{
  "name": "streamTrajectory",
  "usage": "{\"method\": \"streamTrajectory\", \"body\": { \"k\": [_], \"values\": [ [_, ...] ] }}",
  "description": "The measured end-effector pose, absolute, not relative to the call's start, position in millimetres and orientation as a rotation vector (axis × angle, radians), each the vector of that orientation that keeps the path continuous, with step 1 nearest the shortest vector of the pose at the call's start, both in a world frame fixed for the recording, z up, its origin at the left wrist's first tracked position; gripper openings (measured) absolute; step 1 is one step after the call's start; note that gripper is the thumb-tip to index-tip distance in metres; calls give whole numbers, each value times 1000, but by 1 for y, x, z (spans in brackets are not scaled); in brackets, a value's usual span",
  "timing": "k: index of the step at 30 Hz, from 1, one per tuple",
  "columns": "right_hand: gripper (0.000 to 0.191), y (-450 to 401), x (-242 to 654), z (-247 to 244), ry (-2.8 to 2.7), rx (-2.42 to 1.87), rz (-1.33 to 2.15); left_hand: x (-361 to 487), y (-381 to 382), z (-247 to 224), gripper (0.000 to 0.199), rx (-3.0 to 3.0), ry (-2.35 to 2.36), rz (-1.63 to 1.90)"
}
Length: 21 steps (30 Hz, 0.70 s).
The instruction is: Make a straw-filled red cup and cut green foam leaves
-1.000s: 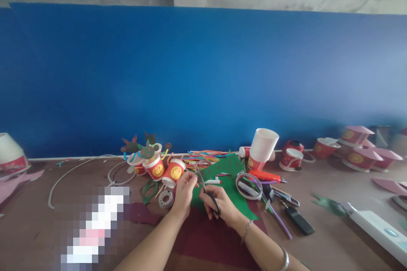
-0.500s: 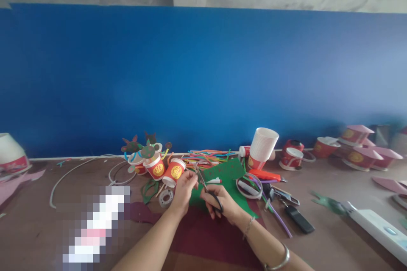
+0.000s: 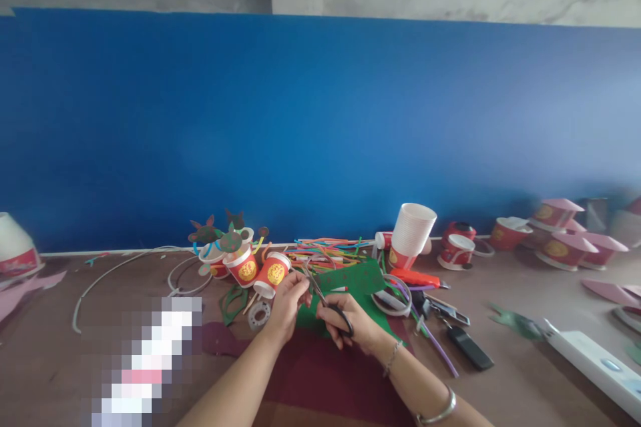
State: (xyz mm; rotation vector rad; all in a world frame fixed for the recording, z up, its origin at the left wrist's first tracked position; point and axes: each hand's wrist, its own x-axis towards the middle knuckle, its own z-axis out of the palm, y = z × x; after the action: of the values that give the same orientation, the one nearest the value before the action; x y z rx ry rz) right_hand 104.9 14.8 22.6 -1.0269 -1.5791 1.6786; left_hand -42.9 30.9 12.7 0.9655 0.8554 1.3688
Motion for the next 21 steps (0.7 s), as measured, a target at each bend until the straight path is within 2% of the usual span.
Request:
{"method": "streamTrajectory", "body": {
  "k": [12,18,21],
  "values": [
    [27,23,111,15,-1673,-1109,1725,-44,38,4,19,853,757,1358],
    [33,22,107,7,-1687,-1174,1568,-43,39,2,16,871,768,1424],
    [35,19,103,12,-1674,-1369,1450,-42,40,2,15,884,808,1466]
  ]
}}
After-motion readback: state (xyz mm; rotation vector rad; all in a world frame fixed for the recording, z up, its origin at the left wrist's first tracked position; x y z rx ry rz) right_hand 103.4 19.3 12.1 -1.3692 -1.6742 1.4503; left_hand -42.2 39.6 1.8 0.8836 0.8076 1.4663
